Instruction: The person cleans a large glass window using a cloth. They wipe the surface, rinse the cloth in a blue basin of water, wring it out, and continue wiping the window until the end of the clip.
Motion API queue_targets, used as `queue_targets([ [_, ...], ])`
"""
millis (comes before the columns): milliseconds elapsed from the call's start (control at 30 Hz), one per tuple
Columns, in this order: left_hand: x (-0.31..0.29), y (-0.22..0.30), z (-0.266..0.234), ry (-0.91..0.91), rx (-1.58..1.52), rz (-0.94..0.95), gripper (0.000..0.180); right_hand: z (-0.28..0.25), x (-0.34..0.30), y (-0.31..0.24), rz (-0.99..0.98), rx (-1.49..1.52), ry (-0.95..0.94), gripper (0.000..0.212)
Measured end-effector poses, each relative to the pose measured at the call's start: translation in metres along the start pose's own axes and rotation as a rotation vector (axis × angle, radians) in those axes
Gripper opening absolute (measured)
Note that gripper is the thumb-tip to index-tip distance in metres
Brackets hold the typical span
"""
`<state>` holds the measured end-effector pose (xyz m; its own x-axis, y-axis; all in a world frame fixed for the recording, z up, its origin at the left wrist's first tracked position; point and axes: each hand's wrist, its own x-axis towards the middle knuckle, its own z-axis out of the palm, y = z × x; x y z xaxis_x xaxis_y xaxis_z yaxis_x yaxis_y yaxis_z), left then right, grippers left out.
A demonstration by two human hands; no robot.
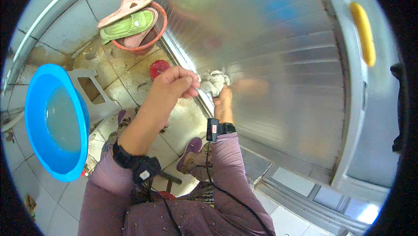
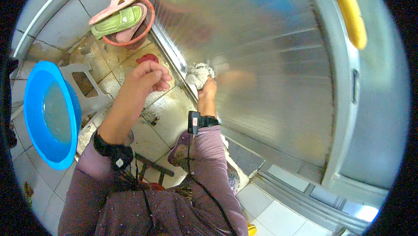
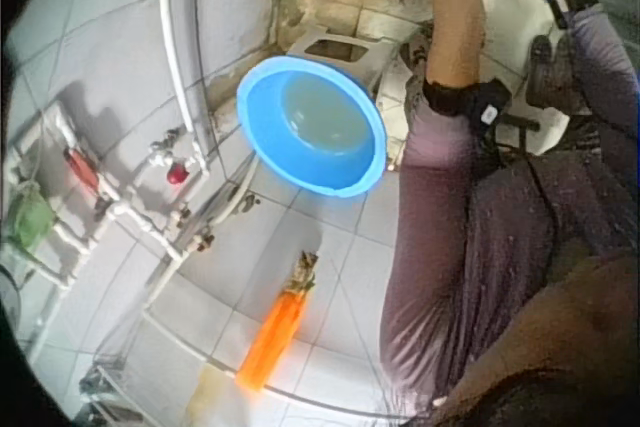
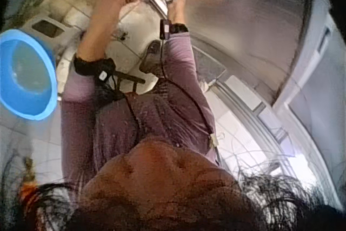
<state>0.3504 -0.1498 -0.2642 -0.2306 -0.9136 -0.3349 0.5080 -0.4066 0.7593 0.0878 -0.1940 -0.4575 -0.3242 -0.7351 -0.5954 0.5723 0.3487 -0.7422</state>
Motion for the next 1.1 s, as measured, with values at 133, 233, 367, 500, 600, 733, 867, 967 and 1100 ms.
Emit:
queue_targets([
  [133,-0.008,0.003,0.001,-0.030,-0.056,0.090,0.015,0.034,-0.081,-0.096,-0.305,-0.037,-0.116,0.027],
  [233,-0.009,0.004,0.001,-0.014,-0.037,0.093,0.016,0.054,-0.141,-0.171,-0.427,-0.030,-0.086,0.026],
  [367,-0.005,0.001,-0.001,-0.014,-0.015,0.095,0.017,0.060,-0.185,-0.232,-0.371,0.164,-0.344,0.027],
  [500,0.000,-0.001,-0.002,-0.016,0.043,0.084,0.016,0.034,-0.159,-0.187,-0.500,-0.113,-0.178,0.029],
  [600,0.001,0.001,-0.002,0.008,0.051,0.056,0.016,0.008,-0.102,-0.114,-0.260,-0.118,0.032,0.028],
  [733,-0.001,0.000,0.001,0.037,0.056,0.018,0.014,-0.026,-0.028,-0.025,-0.021,0.014,-0.008,0.020],
  [867,-0.004,-0.003,0.007,0.011,0.101,-0.024,0.012,-0.058,0.040,0.047,0.042,-0.144,0.144,0.024],
  [967,-0.004,-0.001,0.008,0.022,0.134,-0.059,0.012,-0.074,0.074,0.085,0.126,-0.119,0.190,0.023],
  [1100,-0.005,0.007,0.007,0.029,0.134,-0.072,0.012,-0.080,0.100,0.119,0.199,-0.315,0.344,0.024],
])
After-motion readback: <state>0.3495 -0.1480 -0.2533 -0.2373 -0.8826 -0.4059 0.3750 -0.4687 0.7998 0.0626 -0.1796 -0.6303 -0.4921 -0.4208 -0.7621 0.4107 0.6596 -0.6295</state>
